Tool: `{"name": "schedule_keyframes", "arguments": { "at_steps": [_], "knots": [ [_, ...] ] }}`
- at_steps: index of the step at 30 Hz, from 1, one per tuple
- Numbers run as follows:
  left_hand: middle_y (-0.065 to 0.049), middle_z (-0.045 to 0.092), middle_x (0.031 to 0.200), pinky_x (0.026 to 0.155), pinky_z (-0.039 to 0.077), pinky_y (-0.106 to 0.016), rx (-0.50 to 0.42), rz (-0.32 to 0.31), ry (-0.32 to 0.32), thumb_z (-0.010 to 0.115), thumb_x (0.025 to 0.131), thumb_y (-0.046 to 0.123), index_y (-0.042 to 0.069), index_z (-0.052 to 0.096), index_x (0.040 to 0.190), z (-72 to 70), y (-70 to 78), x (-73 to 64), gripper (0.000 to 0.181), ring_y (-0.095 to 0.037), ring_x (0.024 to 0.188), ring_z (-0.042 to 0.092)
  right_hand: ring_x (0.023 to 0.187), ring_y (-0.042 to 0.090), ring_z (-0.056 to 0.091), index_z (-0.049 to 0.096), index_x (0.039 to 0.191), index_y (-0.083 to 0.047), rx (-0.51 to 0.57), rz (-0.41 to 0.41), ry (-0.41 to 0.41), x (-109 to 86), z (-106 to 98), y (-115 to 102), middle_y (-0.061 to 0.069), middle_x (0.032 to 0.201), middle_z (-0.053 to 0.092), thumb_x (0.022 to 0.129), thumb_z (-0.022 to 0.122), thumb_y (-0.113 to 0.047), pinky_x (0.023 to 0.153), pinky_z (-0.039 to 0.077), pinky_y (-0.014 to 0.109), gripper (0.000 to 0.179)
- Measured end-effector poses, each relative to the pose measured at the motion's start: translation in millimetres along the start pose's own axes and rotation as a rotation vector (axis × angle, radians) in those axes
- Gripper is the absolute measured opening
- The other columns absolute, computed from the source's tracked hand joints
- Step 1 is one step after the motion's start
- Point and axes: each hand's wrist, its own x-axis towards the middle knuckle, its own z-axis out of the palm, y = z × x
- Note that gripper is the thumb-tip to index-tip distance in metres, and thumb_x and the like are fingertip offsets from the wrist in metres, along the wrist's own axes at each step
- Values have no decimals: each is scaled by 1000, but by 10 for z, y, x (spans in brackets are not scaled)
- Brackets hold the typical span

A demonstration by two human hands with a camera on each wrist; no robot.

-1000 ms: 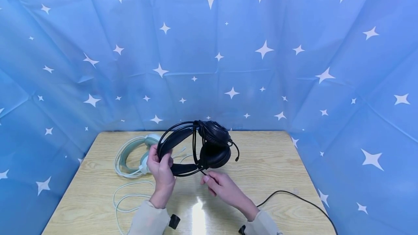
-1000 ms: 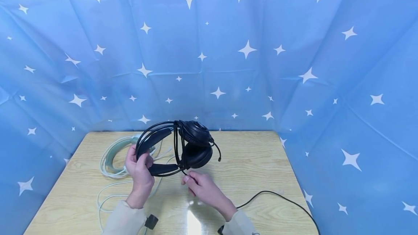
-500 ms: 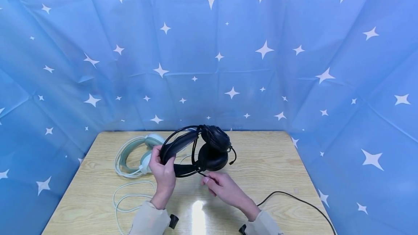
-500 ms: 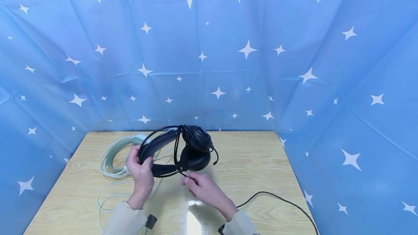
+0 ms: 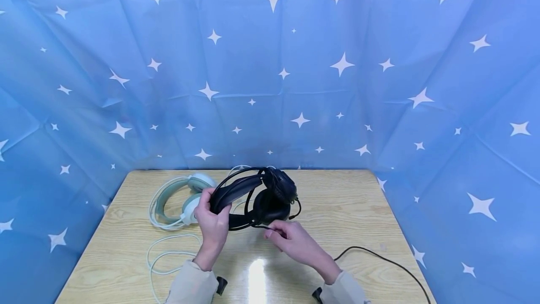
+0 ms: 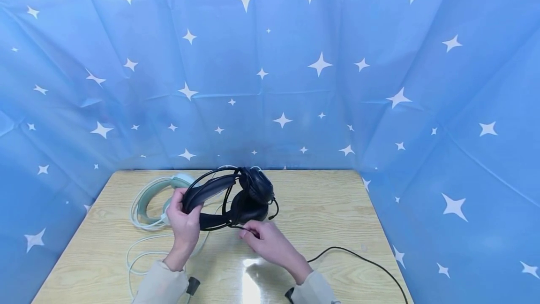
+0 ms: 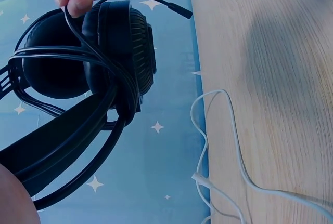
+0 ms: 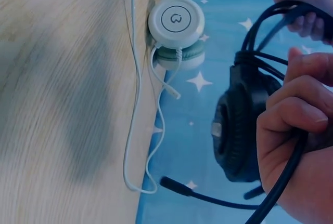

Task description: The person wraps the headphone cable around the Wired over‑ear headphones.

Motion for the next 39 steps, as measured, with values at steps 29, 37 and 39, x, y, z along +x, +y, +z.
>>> {"name": "schedule_keyframes", "arguments": {
  "at_steps": [29, 37, 39],
  "knots": [
    [-5, 72, 77, 62, 46, -26, 260, 186, -146, 71, 66, 0, 4, 66, 88, -132, -176, -1, 23, -14, 67, 61, 58, 1, 45, 75, 103, -13, -137, 12, -19, -12, -375, -141, -12, 73, 56, 104, 62, -27, 56, 42, 24, 18],
    [-4, 72, 77, 62, 47, -27, 289, 201, -198, 72, 65, 4, 6, 67, 89, -142, -158, 11, 25, -17, 65, 63, 60, 2, 47, 76, 104, -13, -148, 0, 34, -10, -517, -165, -12, 76, 59, 103, 64, -27, 56, 43, 24, 18],
    [-4, 72, 77, 63, 48, -28, 290, 201, -211, 73, 65, 5, 6, 67, 89, -146, -151, 14, 25, -18, 65, 63, 61, 3, 48, 76, 105, -13, -144, 11, 45, -13, -545, -165, -11, 77, 60, 103, 64, -27, 57, 43, 25, 18]
  ]
}}
